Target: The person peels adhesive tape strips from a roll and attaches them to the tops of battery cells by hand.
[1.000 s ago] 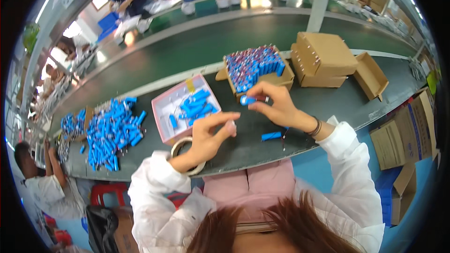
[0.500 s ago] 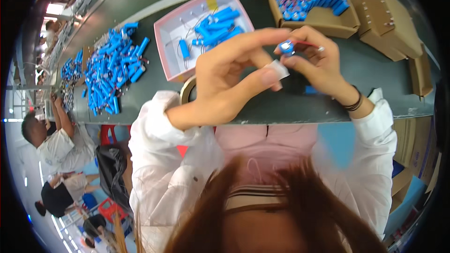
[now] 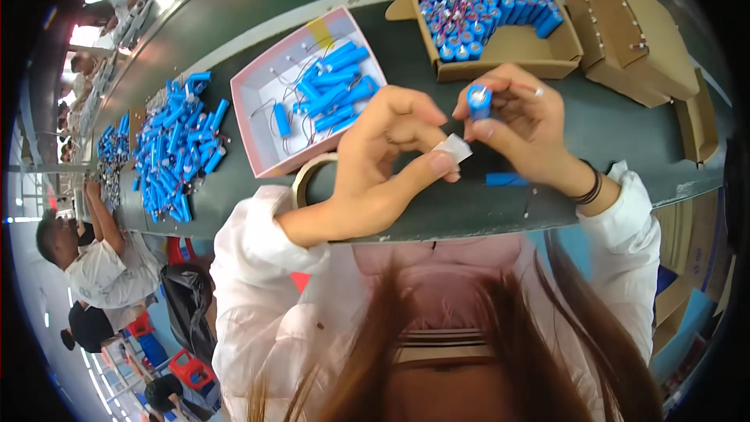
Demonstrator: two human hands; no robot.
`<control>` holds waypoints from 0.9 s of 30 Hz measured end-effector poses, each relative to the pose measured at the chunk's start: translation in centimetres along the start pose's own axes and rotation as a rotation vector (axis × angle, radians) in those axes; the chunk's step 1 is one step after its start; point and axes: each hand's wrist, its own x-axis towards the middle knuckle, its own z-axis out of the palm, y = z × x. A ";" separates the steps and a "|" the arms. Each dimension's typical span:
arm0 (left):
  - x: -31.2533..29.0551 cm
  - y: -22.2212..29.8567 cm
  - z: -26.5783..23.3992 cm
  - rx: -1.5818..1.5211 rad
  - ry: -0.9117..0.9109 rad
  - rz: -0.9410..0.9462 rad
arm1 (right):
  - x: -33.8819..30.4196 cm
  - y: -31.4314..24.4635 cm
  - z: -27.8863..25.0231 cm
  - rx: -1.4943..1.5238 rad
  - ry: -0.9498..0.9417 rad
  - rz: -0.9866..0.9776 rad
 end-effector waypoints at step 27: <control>0.7 0.7 -1.9 -0.043 -0.048 -0.171 | -0.1 0.2 0.0 -0.102 -0.246 0.090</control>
